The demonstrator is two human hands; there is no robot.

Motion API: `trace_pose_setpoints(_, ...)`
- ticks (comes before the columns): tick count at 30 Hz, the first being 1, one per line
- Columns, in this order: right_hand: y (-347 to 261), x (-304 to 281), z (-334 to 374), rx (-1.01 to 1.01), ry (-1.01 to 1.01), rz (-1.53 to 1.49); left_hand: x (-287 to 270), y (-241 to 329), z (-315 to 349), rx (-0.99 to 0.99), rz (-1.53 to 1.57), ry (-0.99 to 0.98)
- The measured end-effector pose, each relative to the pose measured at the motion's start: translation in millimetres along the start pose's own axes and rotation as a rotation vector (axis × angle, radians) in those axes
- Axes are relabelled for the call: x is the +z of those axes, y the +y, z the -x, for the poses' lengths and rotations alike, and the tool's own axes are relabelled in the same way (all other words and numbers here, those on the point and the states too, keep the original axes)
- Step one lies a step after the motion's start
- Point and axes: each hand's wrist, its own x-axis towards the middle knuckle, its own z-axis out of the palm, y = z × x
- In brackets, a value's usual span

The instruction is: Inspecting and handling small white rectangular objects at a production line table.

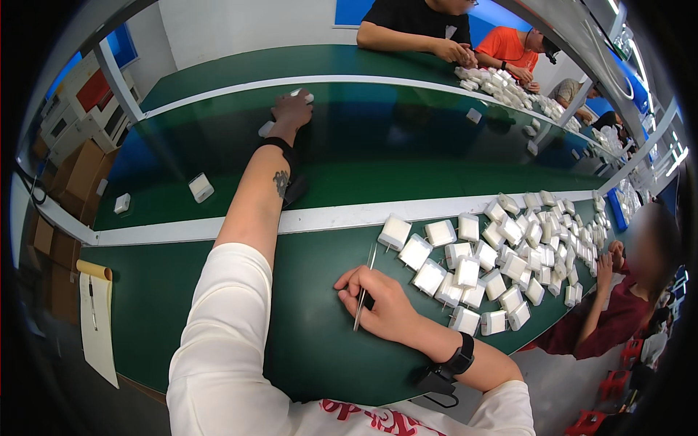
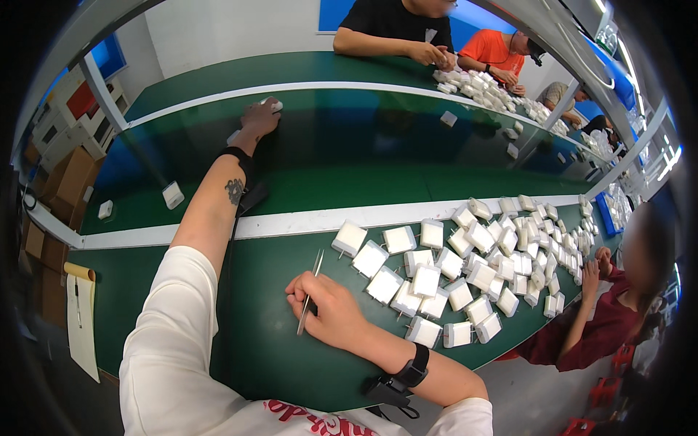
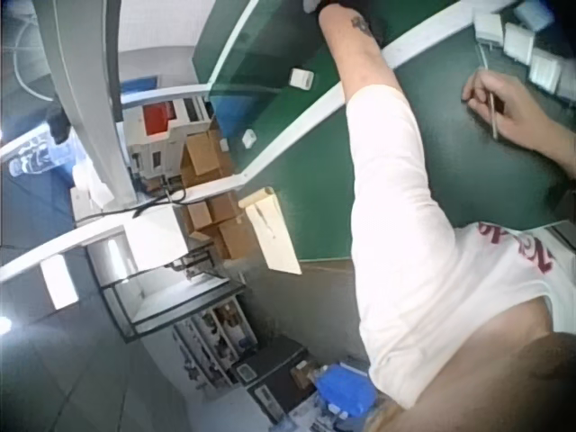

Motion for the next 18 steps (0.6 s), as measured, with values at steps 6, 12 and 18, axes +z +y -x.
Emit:
trace_pose_setpoints(6,2,0,-1,0.027,-0.023,-0.011,-3,-17,-12,0.294,-0.123,0.143)
trace_pose_setpoints(12,1,-1,-2,0.004,-0.017,-0.003,-11,-30,-5,0.441,0.210,0.284)
trace_pose_setpoints(18,1,-4,-2,0.034,-0.030,-0.041,-71,12,93,0.501,0.853,0.011)
